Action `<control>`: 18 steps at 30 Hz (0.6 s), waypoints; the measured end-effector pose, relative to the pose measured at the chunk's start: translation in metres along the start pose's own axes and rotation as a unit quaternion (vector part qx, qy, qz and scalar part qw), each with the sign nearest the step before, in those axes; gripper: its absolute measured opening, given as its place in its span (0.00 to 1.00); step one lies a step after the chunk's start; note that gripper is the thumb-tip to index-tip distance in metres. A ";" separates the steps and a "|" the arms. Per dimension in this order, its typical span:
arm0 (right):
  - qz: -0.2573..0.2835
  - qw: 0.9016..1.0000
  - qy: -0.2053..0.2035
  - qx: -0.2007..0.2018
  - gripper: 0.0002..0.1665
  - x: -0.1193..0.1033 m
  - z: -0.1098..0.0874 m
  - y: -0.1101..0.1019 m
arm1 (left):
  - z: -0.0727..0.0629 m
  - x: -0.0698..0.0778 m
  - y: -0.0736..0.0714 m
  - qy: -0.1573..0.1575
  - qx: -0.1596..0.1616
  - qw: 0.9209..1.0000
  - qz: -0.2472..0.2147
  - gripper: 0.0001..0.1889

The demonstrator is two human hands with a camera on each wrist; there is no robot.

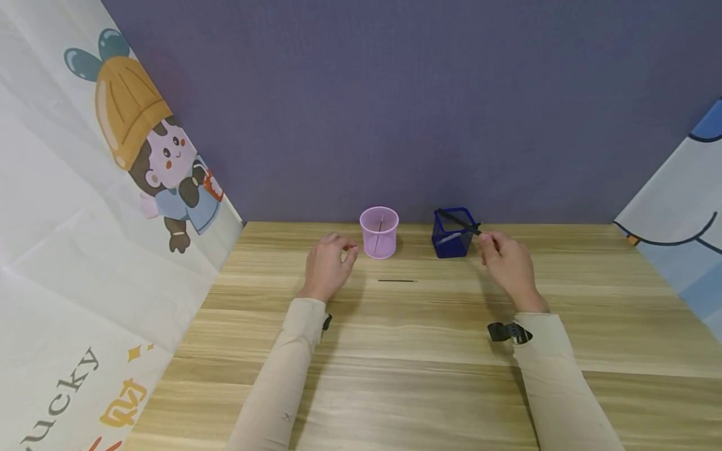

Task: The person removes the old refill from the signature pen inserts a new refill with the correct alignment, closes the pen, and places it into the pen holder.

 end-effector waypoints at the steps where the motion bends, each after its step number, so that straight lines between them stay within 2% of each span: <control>1: 0.001 1.000 0.002 0.003 0.23 0.000 0.000 -0.001 | 0.000 0.000 0.000 0.000 0.000 1.000 0.000 0.08; 18: -0.001 1.000 0.006 0.028 0.23 0.002 0.001 0.000 | 0.000 -0.001 0.002 -0.002 -0.002 1.000 0.004 0.08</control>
Point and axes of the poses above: each hand's wrist, its own z-axis towards the middle knuckle, its own y-axis out of the palm, x = y × z, the point moved 5 cm from there along z, towards the middle knuckle, and after that the axes turned 15 degrees about -x, right-handed, at the moved point
